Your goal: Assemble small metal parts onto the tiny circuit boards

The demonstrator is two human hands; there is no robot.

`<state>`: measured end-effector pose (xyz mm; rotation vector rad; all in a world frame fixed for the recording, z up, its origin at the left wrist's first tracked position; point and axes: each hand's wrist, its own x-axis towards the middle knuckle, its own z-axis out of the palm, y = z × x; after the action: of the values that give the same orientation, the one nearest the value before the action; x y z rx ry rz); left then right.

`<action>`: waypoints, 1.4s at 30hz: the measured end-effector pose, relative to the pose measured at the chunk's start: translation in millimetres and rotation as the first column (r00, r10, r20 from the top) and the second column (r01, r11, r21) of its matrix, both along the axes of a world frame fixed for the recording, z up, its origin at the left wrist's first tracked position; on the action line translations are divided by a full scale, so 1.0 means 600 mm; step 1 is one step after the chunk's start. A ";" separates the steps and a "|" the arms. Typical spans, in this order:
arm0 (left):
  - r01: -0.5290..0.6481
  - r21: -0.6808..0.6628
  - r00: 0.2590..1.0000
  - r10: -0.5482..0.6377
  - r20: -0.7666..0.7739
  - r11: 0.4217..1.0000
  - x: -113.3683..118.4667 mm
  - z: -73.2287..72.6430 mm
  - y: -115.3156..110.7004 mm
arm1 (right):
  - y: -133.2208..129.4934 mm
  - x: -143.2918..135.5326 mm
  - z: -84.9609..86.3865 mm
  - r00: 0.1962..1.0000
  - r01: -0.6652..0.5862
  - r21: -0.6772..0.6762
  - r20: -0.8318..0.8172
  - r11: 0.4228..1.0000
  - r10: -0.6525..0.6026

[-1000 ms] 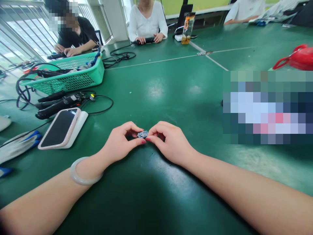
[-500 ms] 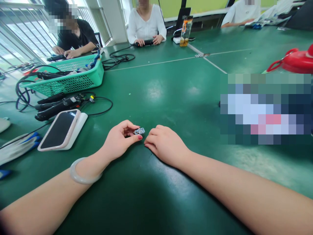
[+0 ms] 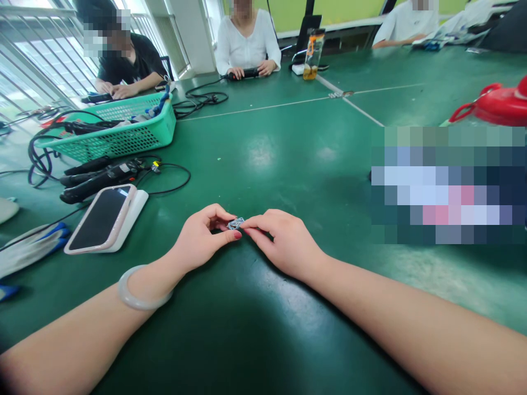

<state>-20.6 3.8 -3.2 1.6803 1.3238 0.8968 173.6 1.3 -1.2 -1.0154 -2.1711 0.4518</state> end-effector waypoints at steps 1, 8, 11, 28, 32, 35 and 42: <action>0.001 0.000 1.000 -0.001 -0.009 1.000 0.000 0.000 0.000 | 0.001 0.000 0.000 1.000 -0.001 0.009 -0.011 1.000 0.001; 0.067 -0.020 0.993 -0.065 0.103 0.998 0.005 0.006 -0.005 | 0.000 0.000 0.001 0.992 0.004 0.084 -0.129 0.996 0.007; 0.104 -0.083 0.972 -0.084 0.218 0.991 0.006 0.009 -0.006 | -0.002 0.001 0.002 0.989 0.002 0.109 -0.149 0.994 0.014; 0.192 -0.229 0.908 -0.085 0.411 0.954 0.005 0.011 -0.005 | -0.005 0.003 0.004 0.981 -0.031 0.093 -0.188 0.995 0.048; 0.123 -0.246 0.910 -0.010 0.416 0.962 0.008 0.014 -0.002 | 0.003 0.007 -0.005 0.994 0.021 0.014 -0.108 1.000 -0.020; 0.061 -0.255 0.902 0.056 0.428 0.965 0.010 0.014 0.000 | 0.013 0.009 -0.014 0.998 0.032 -0.018 0.060 0.999 -0.031; 0.044 -0.265 0.916 0.067 0.395 0.963 0.011 0.009 0.001 | 0.026 0.007 -0.022 0.960 -0.019 -0.025 0.279 1.000 0.025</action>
<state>-13.9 4.5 2.2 1.2005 1.1148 0.9605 177.6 17.2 -14.6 -1.1250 -2.4341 0.3604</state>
